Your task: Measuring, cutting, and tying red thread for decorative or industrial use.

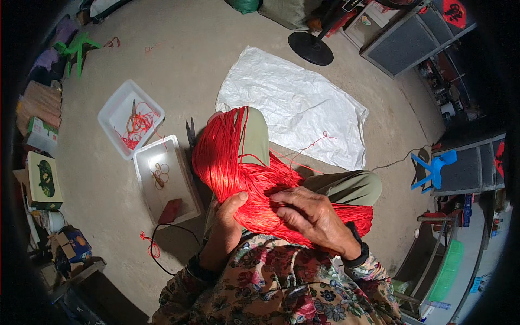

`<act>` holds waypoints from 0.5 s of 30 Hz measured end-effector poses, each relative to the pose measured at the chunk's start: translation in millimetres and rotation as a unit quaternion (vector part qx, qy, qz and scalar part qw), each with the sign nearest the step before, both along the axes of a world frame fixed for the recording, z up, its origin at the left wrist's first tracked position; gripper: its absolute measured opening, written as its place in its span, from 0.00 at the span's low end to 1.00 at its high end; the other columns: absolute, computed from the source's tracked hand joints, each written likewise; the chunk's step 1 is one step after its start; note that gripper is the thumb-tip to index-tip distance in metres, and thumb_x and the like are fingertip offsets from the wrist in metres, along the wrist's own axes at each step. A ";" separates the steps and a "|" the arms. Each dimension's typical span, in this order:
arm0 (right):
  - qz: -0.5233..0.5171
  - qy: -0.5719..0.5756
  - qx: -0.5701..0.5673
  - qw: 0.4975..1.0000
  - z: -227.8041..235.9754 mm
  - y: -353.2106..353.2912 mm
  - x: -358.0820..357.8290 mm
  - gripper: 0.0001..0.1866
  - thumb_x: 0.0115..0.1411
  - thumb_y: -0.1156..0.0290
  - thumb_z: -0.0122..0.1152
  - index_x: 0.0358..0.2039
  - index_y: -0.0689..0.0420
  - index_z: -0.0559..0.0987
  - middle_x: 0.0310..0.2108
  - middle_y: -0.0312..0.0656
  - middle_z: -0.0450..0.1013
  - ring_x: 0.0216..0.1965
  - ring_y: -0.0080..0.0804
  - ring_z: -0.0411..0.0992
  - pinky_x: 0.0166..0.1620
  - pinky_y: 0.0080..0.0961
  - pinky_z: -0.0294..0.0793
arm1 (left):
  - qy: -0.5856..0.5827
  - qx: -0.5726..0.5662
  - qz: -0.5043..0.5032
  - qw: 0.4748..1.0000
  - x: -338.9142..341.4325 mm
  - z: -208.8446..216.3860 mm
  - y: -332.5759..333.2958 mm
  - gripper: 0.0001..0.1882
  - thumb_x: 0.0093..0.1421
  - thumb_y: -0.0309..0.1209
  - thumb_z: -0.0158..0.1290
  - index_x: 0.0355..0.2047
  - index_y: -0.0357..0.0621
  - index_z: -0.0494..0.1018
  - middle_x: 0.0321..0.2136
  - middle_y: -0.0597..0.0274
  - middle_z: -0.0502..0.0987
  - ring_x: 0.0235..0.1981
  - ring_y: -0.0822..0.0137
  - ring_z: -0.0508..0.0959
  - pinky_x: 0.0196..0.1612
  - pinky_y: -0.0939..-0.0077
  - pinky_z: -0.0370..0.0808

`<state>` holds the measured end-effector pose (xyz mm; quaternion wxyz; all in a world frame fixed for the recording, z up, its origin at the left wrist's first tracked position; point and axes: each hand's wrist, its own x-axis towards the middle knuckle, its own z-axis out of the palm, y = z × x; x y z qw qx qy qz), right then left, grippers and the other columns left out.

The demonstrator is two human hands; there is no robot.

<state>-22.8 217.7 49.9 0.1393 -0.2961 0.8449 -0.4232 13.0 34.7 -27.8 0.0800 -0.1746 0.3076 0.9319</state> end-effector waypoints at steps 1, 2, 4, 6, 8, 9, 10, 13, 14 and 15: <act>-0.010 -0.037 0.002 0.999 1.1 3.3 -3.5 0.13 0.59 0.75 0.57 0.45 0.65 0.75 0.38 0.52 0.74 0.41 0.48 0.73 0.43 0.36 0.73 | 0.001 0.010 -0.009 1.000 0.7 -1.3 -0.7 0.20 0.58 0.30 0.47 0.50 0.38 0.66 0.45 0.56 0.74 0.48 0.63 0.74 0.55 0.65 0.69; -0.013 -0.060 0.015 0.998 1.7 7.3 -7.5 0.13 0.60 0.75 0.57 0.45 0.64 0.75 0.37 0.50 0.75 0.40 0.41 0.74 0.43 0.32 0.73 | -0.002 0.012 -0.008 1.000 0.7 -0.8 -0.7 0.20 0.58 0.30 0.47 0.50 0.38 0.66 0.45 0.56 0.74 0.48 0.63 0.74 0.55 0.65 0.69; -0.036 -0.126 0.009 0.991 -2.5 15.2 -13.8 0.12 0.61 0.76 0.56 0.45 0.63 0.75 0.37 0.44 0.76 0.40 0.29 0.74 0.44 0.25 0.72 | -0.008 0.030 0.014 0.999 -0.6 1.6 0.6 0.24 0.55 0.26 0.48 0.53 0.35 0.63 0.46 0.53 0.72 0.47 0.60 0.74 0.54 0.61 0.70; -0.056 -0.225 -0.029 0.972 -11.1 22.5 -20.5 0.11 0.63 0.75 0.55 0.45 0.62 0.76 0.36 0.38 0.77 0.40 0.20 0.71 0.45 0.19 0.71 | -0.006 0.034 0.012 0.999 -0.2 -5.4 0.8 0.25 0.54 0.26 0.48 0.54 0.36 0.62 0.46 0.53 0.72 0.47 0.60 0.74 0.55 0.60 0.70; -0.056 -0.235 -0.046 0.969 -19.0 30.4 -28.9 0.10 0.63 0.76 0.54 0.44 0.62 0.77 0.36 0.38 0.77 0.39 0.20 0.71 0.45 0.19 0.71 | 0.008 0.047 0.010 0.999 -1.0 -8.4 1.3 0.26 0.54 0.26 0.49 0.55 0.36 0.61 0.47 0.53 0.71 0.49 0.60 0.74 0.56 0.59 0.70; -0.052 -0.242 -0.066 0.967 -21.6 33.5 -33.0 0.10 0.63 0.76 0.54 0.44 0.62 0.77 0.37 0.38 0.77 0.39 0.20 0.71 0.45 0.19 0.70 | 0.006 0.050 0.007 0.999 -1.1 -10.1 0.6 0.26 0.54 0.26 0.49 0.55 0.36 0.61 0.47 0.53 0.71 0.49 0.60 0.74 0.56 0.59 0.70; -0.063 -0.204 -0.068 0.975 -22.3 34.9 -35.9 0.09 0.63 0.77 0.53 0.43 0.61 0.78 0.36 0.38 0.76 0.38 0.21 0.70 0.45 0.19 0.70 | 0.002 0.058 0.008 0.998 -0.8 -12.0 -0.4 0.26 0.54 0.26 0.49 0.55 0.36 0.61 0.47 0.53 0.71 0.49 0.59 0.73 0.56 0.59 0.70; -0.084 -0.164 -0.044 0.982 -4.4 41.0 -40.2 0.10 0.61 0.79 0.52 0.41 0.60 0.79 0.35 0.38 0.74 0.38 0.25 0.68 0.43 0.23 0.68 | -0.009 0.060 0.008 0.998 -1.5 -14.9 0.3 0.26 0.54 0.27 0.48 0.55 0.36 0.62 0.48 0.53 0.71 0.50 0.59 0.74 0.56 0.60 0.70; -0.085 -0.165 -0.046 0.982 -1.1 42.9 -40.5 0.10 0.61 0.79 0.52 0.41 0.60 0.79 0.35 0.38 0.74 0.38 0.25 0.68 0.43 0.23 0.68 | -0.026 0.058 0.004 0.998 0.4 -15.7 -2.1 0.25 0.55 0.27 0.48 0.54 0.36 0.63 0.48 0.53 0.71 0.49 0.59 0.74 0.55 0.60 0.70; -0.070 -0.153 -0.052 0.984 2.2 46.2 -40.0 0.11 0.59 0.81 0.52 0.40 0.60 0.79 0.35 0.39 0.74 0.38 0.26 0.68 0.44 0.23 0.68 | -0.043 0.056 -0.003 0.998 1.5 -16.1 -3.4 0.25 0.55 0.28 0.47 0.54 0.36 0.63 0.47 0.52 0.71 0.49 0.59 0.74 0.55 0.60 0.71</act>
